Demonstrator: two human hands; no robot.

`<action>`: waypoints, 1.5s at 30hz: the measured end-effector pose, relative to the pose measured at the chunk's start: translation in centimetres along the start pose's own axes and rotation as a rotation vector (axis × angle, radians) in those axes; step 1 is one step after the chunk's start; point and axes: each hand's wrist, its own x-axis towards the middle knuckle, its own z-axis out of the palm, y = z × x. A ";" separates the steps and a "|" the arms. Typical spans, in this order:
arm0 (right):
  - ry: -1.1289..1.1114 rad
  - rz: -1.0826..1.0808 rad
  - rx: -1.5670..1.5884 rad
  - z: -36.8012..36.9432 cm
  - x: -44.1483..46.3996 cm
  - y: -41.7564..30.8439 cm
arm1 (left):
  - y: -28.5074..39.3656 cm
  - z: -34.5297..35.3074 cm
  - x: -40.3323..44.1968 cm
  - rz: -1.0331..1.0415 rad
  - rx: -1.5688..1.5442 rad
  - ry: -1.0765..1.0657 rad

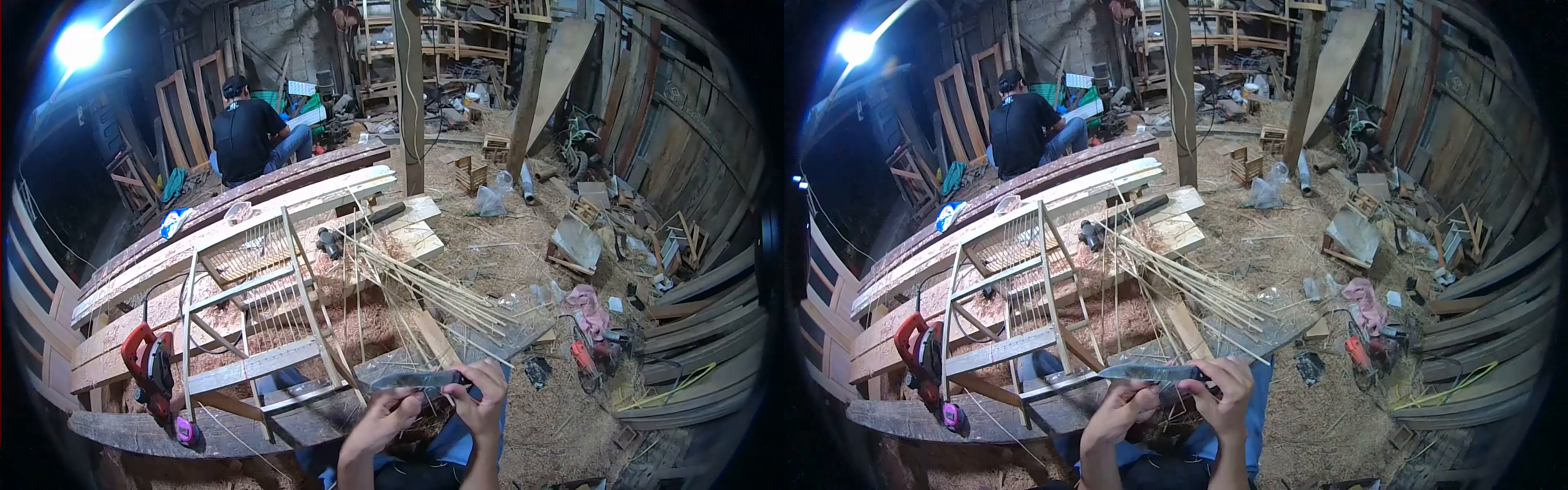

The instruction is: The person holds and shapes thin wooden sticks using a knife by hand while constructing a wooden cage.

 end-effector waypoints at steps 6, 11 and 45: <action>0.070 0.054 -0.117 -0.5 -0.7 2.5 | 1.7 0.4 0.1 0.076 -0.149 0.041; 0.089 0.096 -0.155 -0.5 -0.7 2.5 | 1.3 -0.1 0.6 0.055 -0.186 0.004; -0.032 0.059 0.018 0.5 0.3 -1.3 | 1.2 1.6 0.4 0.052 -0.132 -0.025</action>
